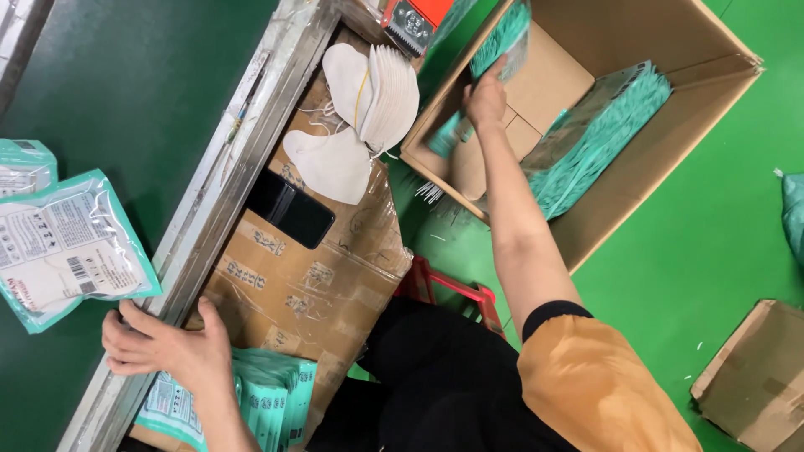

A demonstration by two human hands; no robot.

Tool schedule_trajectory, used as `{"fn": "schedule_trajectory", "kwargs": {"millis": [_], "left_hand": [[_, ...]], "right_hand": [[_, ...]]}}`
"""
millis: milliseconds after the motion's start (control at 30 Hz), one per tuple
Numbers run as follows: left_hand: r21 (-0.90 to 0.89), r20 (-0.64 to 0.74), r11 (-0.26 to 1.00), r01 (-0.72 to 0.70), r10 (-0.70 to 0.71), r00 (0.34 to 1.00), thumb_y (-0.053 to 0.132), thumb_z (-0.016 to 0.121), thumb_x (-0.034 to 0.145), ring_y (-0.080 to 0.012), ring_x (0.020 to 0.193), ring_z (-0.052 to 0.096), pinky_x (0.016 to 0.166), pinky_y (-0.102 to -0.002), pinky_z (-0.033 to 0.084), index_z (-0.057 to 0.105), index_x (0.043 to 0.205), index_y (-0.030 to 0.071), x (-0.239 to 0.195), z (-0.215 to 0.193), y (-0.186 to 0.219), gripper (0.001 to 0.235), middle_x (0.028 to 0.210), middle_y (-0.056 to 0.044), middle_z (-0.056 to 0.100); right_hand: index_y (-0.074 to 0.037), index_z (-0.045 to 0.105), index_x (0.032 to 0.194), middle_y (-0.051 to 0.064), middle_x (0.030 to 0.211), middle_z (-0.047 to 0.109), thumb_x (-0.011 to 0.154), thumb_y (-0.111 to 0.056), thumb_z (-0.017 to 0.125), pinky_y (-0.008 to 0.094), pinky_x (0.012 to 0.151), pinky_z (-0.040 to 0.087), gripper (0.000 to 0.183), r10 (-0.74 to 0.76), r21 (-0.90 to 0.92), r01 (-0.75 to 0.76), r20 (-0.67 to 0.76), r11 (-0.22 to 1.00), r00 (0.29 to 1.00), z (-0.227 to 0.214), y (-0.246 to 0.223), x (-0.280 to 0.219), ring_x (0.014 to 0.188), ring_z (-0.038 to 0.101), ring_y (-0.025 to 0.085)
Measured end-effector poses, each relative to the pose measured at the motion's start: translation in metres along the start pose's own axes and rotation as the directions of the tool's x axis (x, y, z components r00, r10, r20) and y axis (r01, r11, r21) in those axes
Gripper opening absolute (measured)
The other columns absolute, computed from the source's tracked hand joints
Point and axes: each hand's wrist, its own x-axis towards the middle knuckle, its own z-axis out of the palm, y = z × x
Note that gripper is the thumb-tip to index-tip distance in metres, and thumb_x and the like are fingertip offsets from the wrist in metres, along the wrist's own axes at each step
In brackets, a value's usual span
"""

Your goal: Packing several face masks into plastic pouches and organizing them.

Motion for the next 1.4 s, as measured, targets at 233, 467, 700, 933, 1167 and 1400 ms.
{"fn": "schedule_trajectory", "kwargs": {"millis": [233,467,700,933,1167,1400], "left_hand": [[0.019,0.012,0.999,-0.033,0.033,0.999,0.044,0.072,0.101,-0.0463,0.151,0.020,0.116,-0.070,0.008,0.029,0.157,-0.010,-0.004,0.010,-0.009,0.088,0.158,-0.031,0.026],[0.024,0.034,0.999,-0.022,0.021,0.999,0.045,0.058,0.101,-0.0450,0.151,0.022,0.119,-0.067,0.010,0.028,0.161,-0.008,-0.002,-0.008,-0.001,0.085,0.161,-0.029,0.025],[-0.097,0.011,0.995,0.005,-0.004,1.000,0.055,0.054,0.106,-0.0502,0.151,0.018,0.116,-0.074,0.005,0.024,0.161,-0.008,0.008,-0.025,0.023,0.089,0.160,-0.033,0.025],[-0.341,-0.021,0.939,0.035,-0.045,0.999,0.017,0.064,0.101,-0.0488,0.155,0.020,0.127,-0.066,0.021,0.027,0.160,-0.003,-0.016,-0.075,0.036,0.072,0.157,-0.031,0.019],[-0.323,0.022,0.946,0.032,-0.027,0.999,0.008,0.069,0.102,-0.0431,0.154,0.027,0.128,-0.056,0.029,0.032,0.158,-0.005,-0.046,-0.100,0.049,0.068,0.163,-0.027,0.020],[-0.356,0.097,0.922,0.150,-0.123,0.988,0.005,0.071,0.095,-0.0463,0.156,0.027,0.129,-0.057,0.028,0.039,0.154,-0.006,-0.077,-0.091,0.043,0.068,0.165,-0.029,0.023]], "right_hand": [[-0.001,-0.011,0.155,0.034,0.119,0.063,0.097,-0.055,0.069,0.051,0.091,0.051,0.113,0.021,0.062,-0.028,0.109,0.998,0.994,-0.040,-0.006,-0.027,0.108,0.064,0.048],[-0.012,0.069,0.128,0.013,0.120,0.074,0.094,-0.018,0.068,0.042,0.097,0.056,0.034,-0.438,0.071,0.443,0.352,0.894,0.827,-0.175,0.059,-0.061,0.109,0.072,0.030],[-0.024,0.077,0.115,0.005,0.129,0.072,0.077,-0.013,0.081,0.045,0.109,0.045,0.040,-0.373,-0.261,0.691,0.687,0.674,0.623,-0.215,0.140,-0.068,0.124,0.061,0.029],[-0.029,0.074,0.125,0.005,0.137,0.066,0.074,-0.024,0.086,0.050,0.116,0.031,0.053,-0.247,-0.303,0.688,0.777,0.659,0.579,-0.198,0.142,-0.073,0.136,0.050,0.029],[-0.028,0.072,0.129,0.003,0.139,0.066,0.079,-0.034,0.084,0.047,0.117,0.032,0.052,-0.225,-0.305,0.704,0.802,0.641,0.553,-0.182,0.137,-0.057,0.136,0.052,0.025],[-0.011,0.063,0.137,0.010,0.134,0.065,0.089,-0.028,0.071,0.050,0.113,0.033,0.052,-0.646,-0.334,0.859,0.566,0.389,0.512,-0.167,0.121,-0.082,0.133,0.051,0.031]]}}
